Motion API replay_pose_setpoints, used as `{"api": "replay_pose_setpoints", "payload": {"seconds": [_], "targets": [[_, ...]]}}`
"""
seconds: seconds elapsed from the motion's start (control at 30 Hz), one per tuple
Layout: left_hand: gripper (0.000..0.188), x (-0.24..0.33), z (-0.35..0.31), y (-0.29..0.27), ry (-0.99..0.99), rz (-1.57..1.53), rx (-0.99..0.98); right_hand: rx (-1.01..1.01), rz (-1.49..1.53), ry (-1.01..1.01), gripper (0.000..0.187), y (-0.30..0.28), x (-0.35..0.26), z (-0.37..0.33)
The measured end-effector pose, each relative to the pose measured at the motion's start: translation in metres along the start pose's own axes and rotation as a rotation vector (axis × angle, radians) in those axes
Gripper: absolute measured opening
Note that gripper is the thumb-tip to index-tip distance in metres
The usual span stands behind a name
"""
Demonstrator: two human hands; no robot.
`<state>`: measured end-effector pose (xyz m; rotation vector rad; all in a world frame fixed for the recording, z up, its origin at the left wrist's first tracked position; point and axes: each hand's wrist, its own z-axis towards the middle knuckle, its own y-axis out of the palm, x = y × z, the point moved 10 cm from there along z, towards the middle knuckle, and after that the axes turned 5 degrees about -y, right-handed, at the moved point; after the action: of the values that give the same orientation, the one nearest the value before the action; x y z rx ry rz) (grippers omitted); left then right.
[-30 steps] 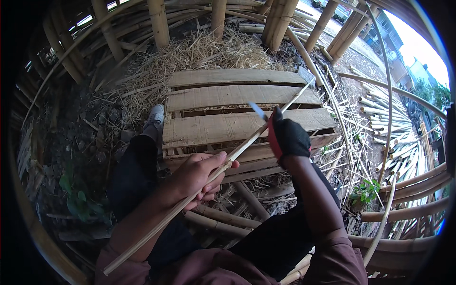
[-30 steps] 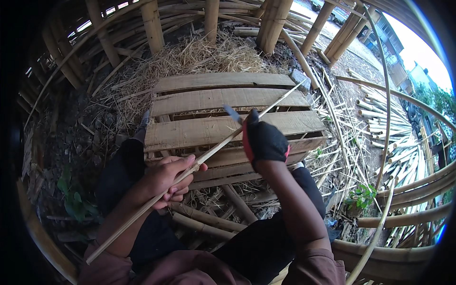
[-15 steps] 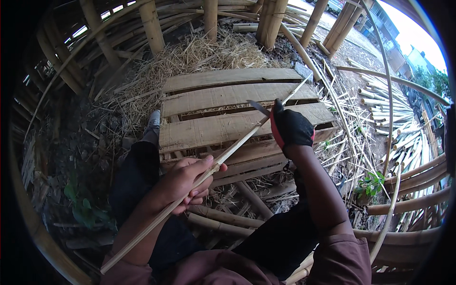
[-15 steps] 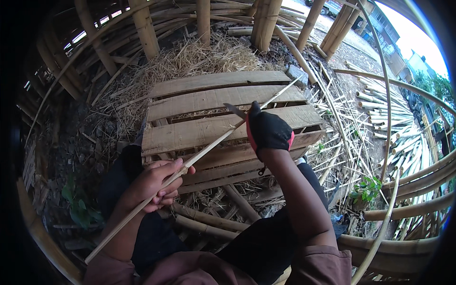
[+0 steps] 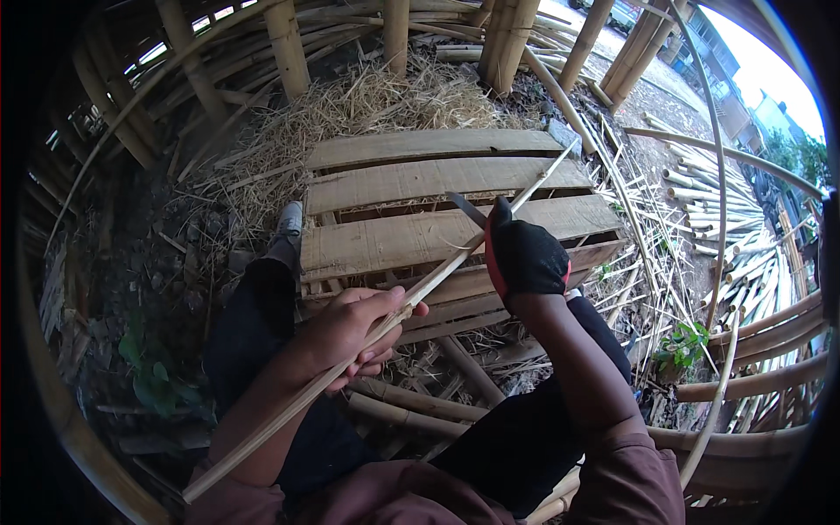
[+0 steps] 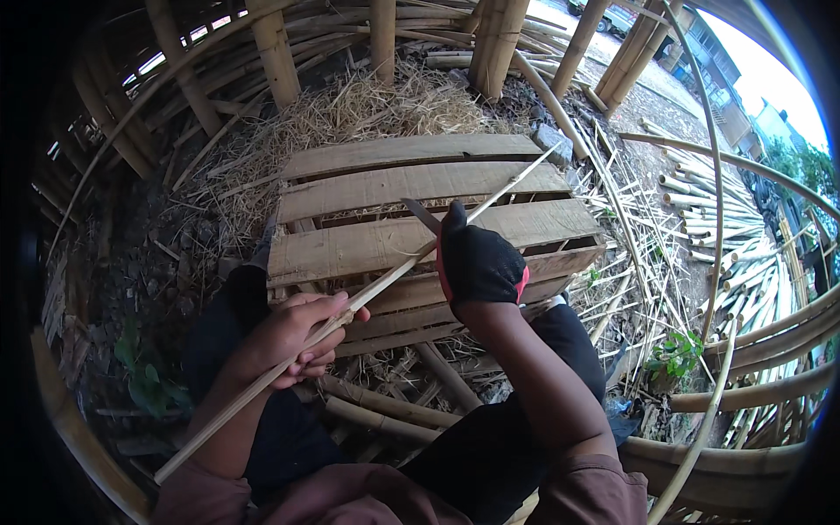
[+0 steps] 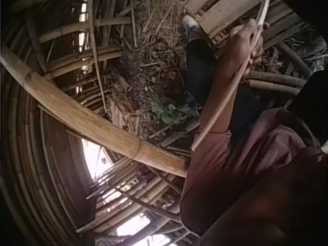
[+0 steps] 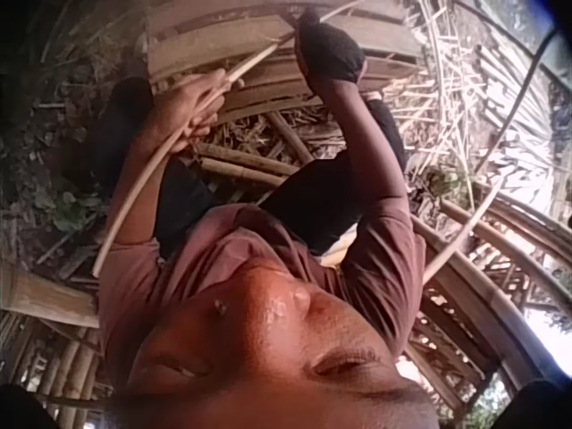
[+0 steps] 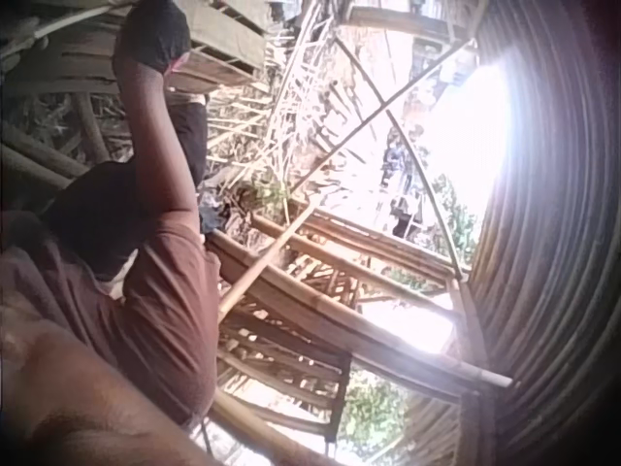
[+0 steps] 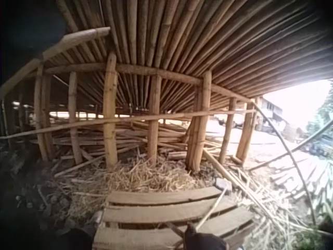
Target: Shaving a thin strip of wood or bamboo with a knife to thin it.
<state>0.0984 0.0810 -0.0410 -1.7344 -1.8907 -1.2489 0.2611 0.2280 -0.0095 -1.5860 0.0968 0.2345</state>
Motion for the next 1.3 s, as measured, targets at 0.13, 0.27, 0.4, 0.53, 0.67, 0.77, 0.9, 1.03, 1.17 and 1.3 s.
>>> {"api": "replay_pose_setpoints", "payload": {"seconds": [0.13, 0.27, 0.4, 0.53, 0.67, 0.77, 0.9, 1.03, 1.17, 1.3], "targets": [[0.042, -0.003, -0.005, 0.0, -0.02, -0.06, -0.043, 0.037, -0.008, -0.013, 0.068, -0.016, 0.034, 0.031], [0.042, -0.001, 0.002, 0.002, -0.018, -0.042, -0.031, 0.063, -0.012, 0.001, 0.07, -0.007, 0.039, 0.036], [0.041, -0.007, -0.002, -0.004, -0.038, -0.049, -0.017, -0.038, 0.011, -0.023, 0.07, 0.003, 0.01, 0.014], [0.041, -0.002, -0.001, 0.012, -0.032, -0.05, -0.067, 0.134, -0.065, 0.017, 0.066, -0.02, 0.058, 0.045], [0.04, -0.004, 0.0, 0.0, -0.025, -0.007, 0.001, 0.026, -0.004, 0.019, 0.069, -0.003, 0.001, -0.004], [0.039, -0.009, -0.005, -0.005, -0.036, -0.034, 0.002, -0.014, -0.007, -0.108, 0.069, -0.005, 0.006, 0.018], [0.038, 0.0, 0.0, 0.008, -0.025, -0.032, -0.033, 0.185, -0.024, 0.054, 0.066, -0.02, 0.047, 0.031], [0.038, -0.005, -0.001, 0.0, -0.033, 0.026, -0.008, 0.073, -0.112, -0.047, 0.067, -0.014, -0.003, -0.002], [0.039, -0.003, 0.0, 0.003, -0.021, -0.037, -0.029, 0.164, -0.096, -0.059, 0.064, -0.026, 0.033, 0.038], [0.039, -0.004, -0.003, -0.001, -0.032, 0.039, 0.012, 0.038, -0.132, -0.087, 0.068, -0.014, -0.017, -0.015]]}}
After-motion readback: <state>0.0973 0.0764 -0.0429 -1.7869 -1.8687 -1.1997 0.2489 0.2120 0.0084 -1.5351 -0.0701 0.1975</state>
